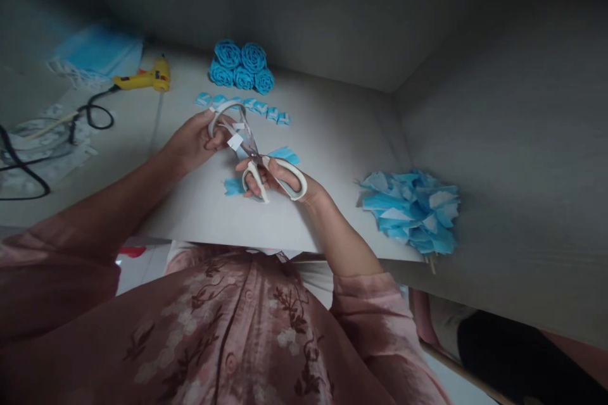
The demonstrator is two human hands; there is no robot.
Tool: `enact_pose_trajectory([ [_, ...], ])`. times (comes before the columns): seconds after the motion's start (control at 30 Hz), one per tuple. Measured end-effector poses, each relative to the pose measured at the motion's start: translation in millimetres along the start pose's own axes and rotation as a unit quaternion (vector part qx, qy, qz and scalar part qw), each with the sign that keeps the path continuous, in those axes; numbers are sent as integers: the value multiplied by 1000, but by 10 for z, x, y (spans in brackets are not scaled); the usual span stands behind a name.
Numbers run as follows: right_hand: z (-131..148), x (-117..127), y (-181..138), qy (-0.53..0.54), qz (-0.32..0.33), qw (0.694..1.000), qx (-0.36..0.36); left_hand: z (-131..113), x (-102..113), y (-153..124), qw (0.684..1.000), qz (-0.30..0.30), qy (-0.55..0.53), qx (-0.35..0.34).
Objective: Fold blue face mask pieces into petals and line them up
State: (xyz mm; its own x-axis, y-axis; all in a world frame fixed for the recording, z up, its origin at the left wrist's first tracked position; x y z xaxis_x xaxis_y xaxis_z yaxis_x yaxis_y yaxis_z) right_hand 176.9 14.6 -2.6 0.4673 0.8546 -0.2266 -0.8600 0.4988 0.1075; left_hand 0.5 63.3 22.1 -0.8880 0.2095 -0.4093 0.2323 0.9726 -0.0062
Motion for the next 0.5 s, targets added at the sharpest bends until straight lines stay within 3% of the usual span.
enact_pose_trajectory([
  [0.2,-18,-37,-30,4,30,1000,1,32,-47,-38,999,-8,-6,30],
  [0.33,-18,-31,-41,-11,39,999,0,59,-71,-64,997,21,-24,65],
  [0.5,-17,-13,-40,-10,38,999,3,1,-74,-64,996,49,-44,54],
])
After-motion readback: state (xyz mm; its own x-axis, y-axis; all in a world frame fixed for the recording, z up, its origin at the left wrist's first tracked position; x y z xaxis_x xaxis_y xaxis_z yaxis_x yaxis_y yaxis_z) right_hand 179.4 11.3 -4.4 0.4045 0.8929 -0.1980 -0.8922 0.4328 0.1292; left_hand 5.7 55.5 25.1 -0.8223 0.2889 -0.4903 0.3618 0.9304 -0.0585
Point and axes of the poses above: each hand's wrist, its own y-axis towards the middle knuckle, its own x-axis out of the back of the hand, z = x × y, the point moved 5 cm from there along y, towards the middle knuckle, and after that the axes turned 6 degrees about -y, right-handed, at the moved point
